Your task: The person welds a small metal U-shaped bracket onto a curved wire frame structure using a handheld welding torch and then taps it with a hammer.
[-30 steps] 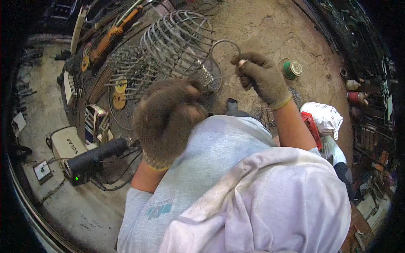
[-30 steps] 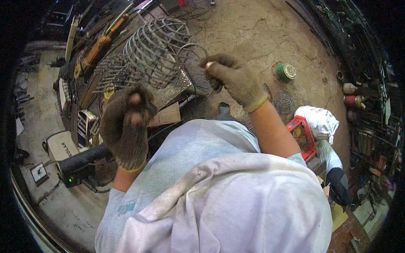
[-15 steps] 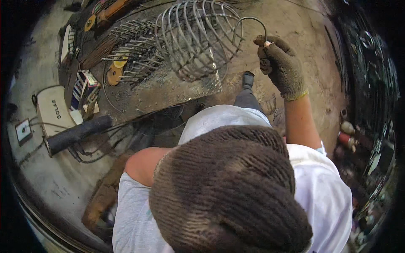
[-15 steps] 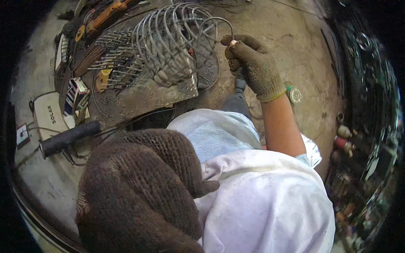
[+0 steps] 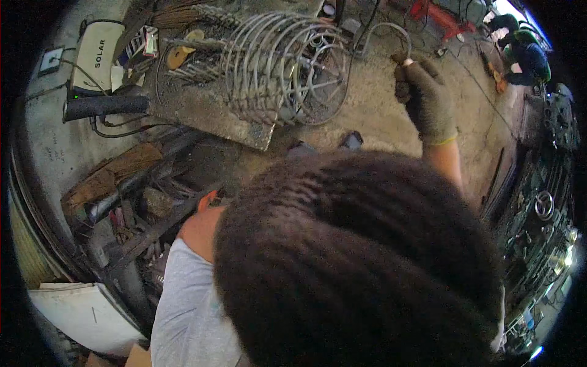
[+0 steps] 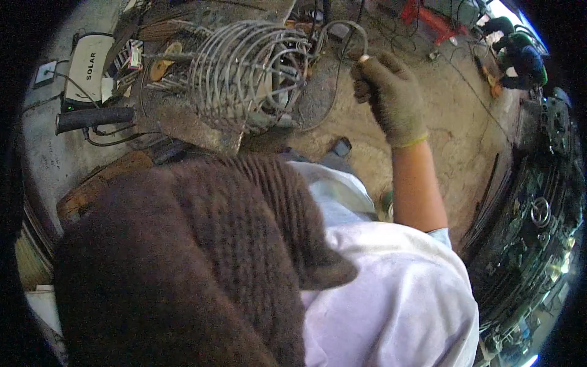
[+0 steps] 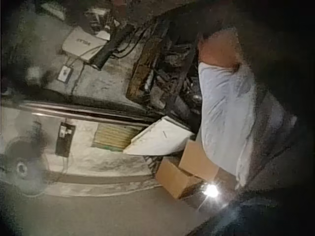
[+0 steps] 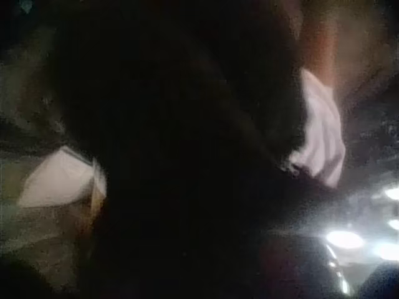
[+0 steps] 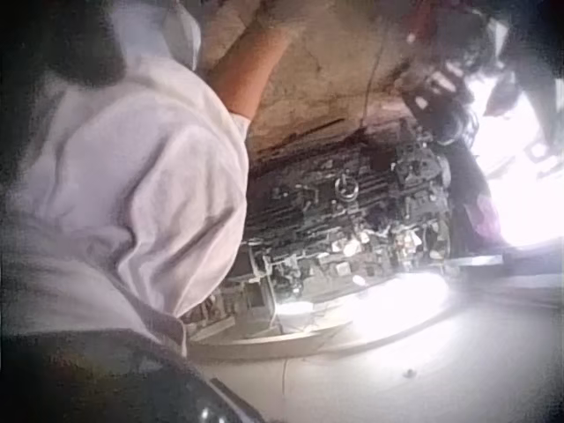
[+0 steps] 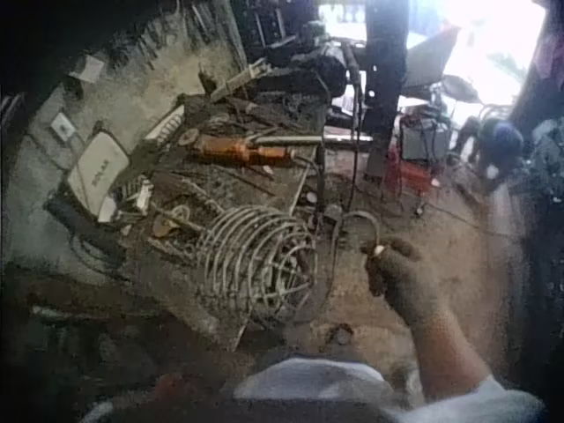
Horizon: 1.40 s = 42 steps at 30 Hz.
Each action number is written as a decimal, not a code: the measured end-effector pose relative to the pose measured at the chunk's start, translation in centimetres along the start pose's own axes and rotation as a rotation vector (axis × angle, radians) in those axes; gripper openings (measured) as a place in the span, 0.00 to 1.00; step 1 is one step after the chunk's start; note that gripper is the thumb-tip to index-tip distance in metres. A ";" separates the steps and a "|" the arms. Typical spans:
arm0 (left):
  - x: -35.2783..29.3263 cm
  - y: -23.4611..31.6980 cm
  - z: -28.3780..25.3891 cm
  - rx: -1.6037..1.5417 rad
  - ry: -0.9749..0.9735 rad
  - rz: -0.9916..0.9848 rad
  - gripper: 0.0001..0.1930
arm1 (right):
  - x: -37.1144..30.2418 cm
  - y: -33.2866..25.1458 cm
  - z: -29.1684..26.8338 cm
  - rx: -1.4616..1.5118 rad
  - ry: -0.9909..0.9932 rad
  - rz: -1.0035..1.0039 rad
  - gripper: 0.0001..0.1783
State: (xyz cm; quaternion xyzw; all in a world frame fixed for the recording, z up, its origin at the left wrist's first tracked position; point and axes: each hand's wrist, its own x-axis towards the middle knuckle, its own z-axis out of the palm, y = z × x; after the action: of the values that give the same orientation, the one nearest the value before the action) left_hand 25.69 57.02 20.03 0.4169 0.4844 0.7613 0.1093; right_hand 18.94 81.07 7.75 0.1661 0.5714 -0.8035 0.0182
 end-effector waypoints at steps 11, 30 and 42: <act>0.6 -2.9 0.5 0.024 0.154 -0.029 0.21 | 1.6 -1.4 -0.3 -0.049 -0.135 0.060 0.15; 6.6 -17.5 7.2 0.601 1.282 -0.710 0.13 | 14.5 -6.5 -4.6 -0.389 -1.122 0.362 0.16; 2.0 -20.9 6.8 0.434 1.734 -0.561 0.10 | 12.8 -0.6 0.2 -0.907 -1.201 -0.063 0.25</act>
State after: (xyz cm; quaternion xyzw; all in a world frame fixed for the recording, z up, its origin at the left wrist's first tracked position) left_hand 24.56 73.16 4.98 -0.4172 0.6112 0.6450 -0.1908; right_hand 6.68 83.18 4.70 -0.3408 0.7424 -0.4422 0.3703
